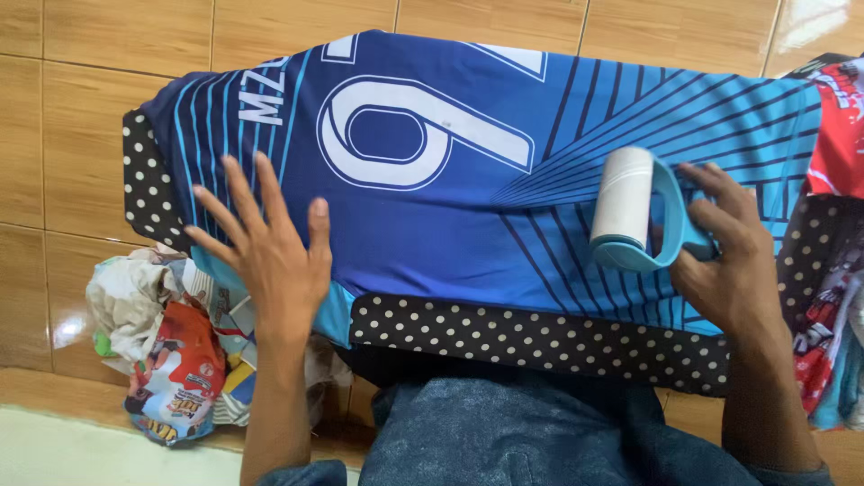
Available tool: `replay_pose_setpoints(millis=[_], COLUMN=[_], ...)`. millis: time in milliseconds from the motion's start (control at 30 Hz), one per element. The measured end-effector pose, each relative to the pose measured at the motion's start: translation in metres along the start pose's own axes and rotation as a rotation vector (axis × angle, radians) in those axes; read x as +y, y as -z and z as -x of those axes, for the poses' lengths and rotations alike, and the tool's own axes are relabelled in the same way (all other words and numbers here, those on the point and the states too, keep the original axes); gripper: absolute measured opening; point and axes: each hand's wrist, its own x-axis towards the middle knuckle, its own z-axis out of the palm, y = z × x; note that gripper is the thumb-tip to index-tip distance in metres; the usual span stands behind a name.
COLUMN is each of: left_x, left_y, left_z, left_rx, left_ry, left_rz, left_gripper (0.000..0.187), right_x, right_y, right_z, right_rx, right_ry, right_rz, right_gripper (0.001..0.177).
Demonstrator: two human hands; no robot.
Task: The person uses a lint roller to clean a white t-shirt and a blue jersey on a polka-dotted ironing board. The person rolls the adhesive tool over the fabric surfaces to remove lint and debris, then removes the used adhesive sheet from the roller.
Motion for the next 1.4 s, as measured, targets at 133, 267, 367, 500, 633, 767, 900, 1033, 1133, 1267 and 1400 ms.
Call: replay_pose_setpoints(millis=[133, 267, 367, 500, 633, 767, 900, 1033, 1133, 1267, 1400], left_x=[-0.003, -0.002, 0.000, 0.003, 0.007, 0.017, 0.043, 0.075, 0.073, 0.075, 0.075], left_y=[-0.004, -0.002, -0.003, -0.007, -0.006, -0.001, -0.016, -0.036, -0.034, -0.034, -0.036], left_z=[0.000, -0.014, -0.008, 0.007, 0.009, 0.009, 0.037, 0.059, 0.059, 0.058, 0.059], left_rx=[-0.003, -0.011, 0.019, 0.024, 0.004, 0.007, 0.000, -0.060, -0.069, -0.050, -0.065], left_ry=[-0.019, -0.026, -0.032, -0.049, -0.046, -0.031, -0.193, -0.344, -0.341, -0.339, -0.328], left_rz=[0.007, 0.038, 0.040, 0.053, 0.046, -0.020, -0.090, 0.000, 0.002, -0.017, -0.028], left_gripper=[0.081, 0.081, 0.080, 0.080, 0.082, 0.082, 0.082, 0.082, 0.083, 0.083, 0.085], right_x=[0.006, 0.008, 0.003, -0.001, 0.007, -0.001, -0.019, -0.039, -0.057, -0.052, -0.002], right_y=[-0.004, -0.004, 0.000, 0.009, 0.008, 0.017, 0.023, 0.009, -0.010, -0.014, 0.009], right_z=[-0.001, -0.016, -0.015, 0.002, 0.006, 0.002, 0.006, -0.002, -0.016, -0.021, 0.010], right_rx=[-0.008, 0.002, 0.003, -0.034, -0.056, -0.028, -0.101, -0.206, -0.335, -0.456, -0.405], right_ry=[0.044, 0.050, 0.045, -0.025, 0.016, 0.055, -0.090, 0.050, 0.113, 0.040, -0.004], right_rz=[0.028, 0.050, 0.007, 0.002, 0.022, 0.050, 0.141, 0.106, 0.170, 0.274, 0.289], right_gripper=[0.020, 0.017, 0.021, 0.028, 0.030, 0.032, 0.032, 0.031, 0.028, 0.031, 0.031])
